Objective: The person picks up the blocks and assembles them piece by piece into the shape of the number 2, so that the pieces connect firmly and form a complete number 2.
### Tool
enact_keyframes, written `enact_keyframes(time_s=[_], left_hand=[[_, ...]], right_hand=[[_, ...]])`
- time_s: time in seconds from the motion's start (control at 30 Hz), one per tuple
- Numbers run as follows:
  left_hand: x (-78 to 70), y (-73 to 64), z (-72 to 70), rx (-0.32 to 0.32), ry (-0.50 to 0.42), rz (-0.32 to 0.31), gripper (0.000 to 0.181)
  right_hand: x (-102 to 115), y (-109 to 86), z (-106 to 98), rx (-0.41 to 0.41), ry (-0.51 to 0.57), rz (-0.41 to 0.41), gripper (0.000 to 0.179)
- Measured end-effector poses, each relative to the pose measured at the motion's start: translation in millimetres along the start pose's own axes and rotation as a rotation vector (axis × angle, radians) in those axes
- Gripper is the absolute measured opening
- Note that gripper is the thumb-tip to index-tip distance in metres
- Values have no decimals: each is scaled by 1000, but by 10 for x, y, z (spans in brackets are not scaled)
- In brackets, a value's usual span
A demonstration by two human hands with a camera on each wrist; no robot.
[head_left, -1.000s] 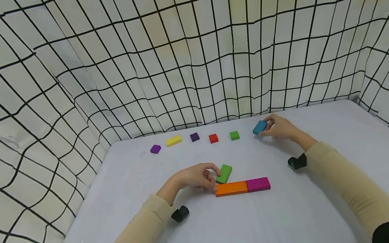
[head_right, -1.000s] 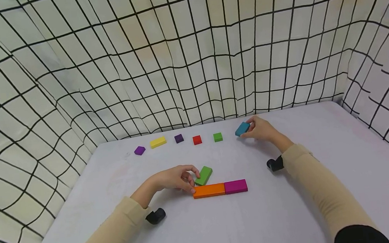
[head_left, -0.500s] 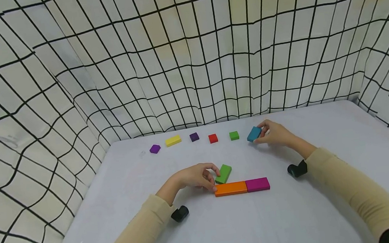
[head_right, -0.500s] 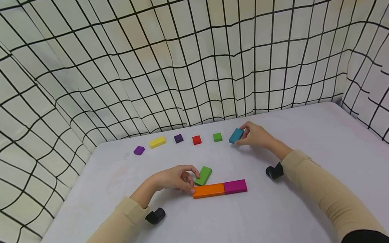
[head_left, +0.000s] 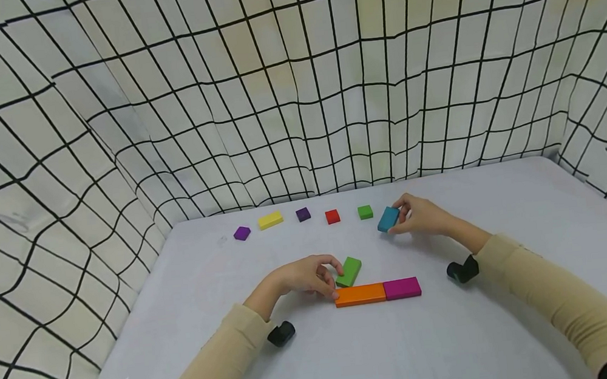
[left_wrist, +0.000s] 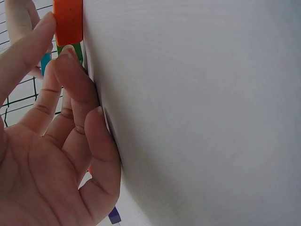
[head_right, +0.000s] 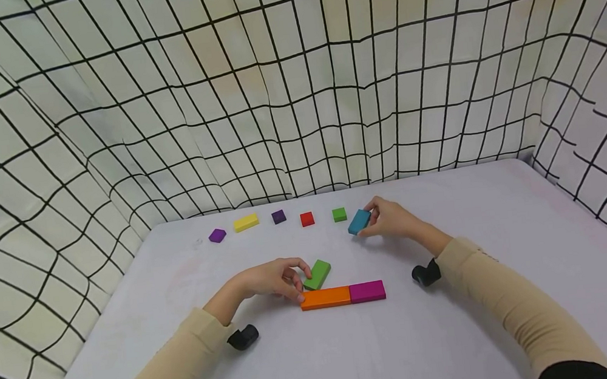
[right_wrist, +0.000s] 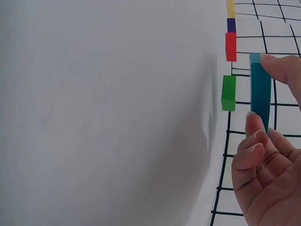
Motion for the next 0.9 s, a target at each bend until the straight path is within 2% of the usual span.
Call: enact_keyframes(time_s=[0.63,0.9], left_hand=[[-4,-5,2,-2,-1,0,34],[-24,-28,9,6,-5,2,34]], right_hand=[[252,-39,134,72,14,-39,60],[304,-17,247,134,-8,-38,61]])
Point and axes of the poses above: each hand's wrist, its own y-axis towards the middle knuckle, its own z-axis out of the palm, x = y × z, the point moved 7 cm from there along y, towards the middle knuckle, and after that the axes turned 5 degrees about -y, right-handed, at the moved point
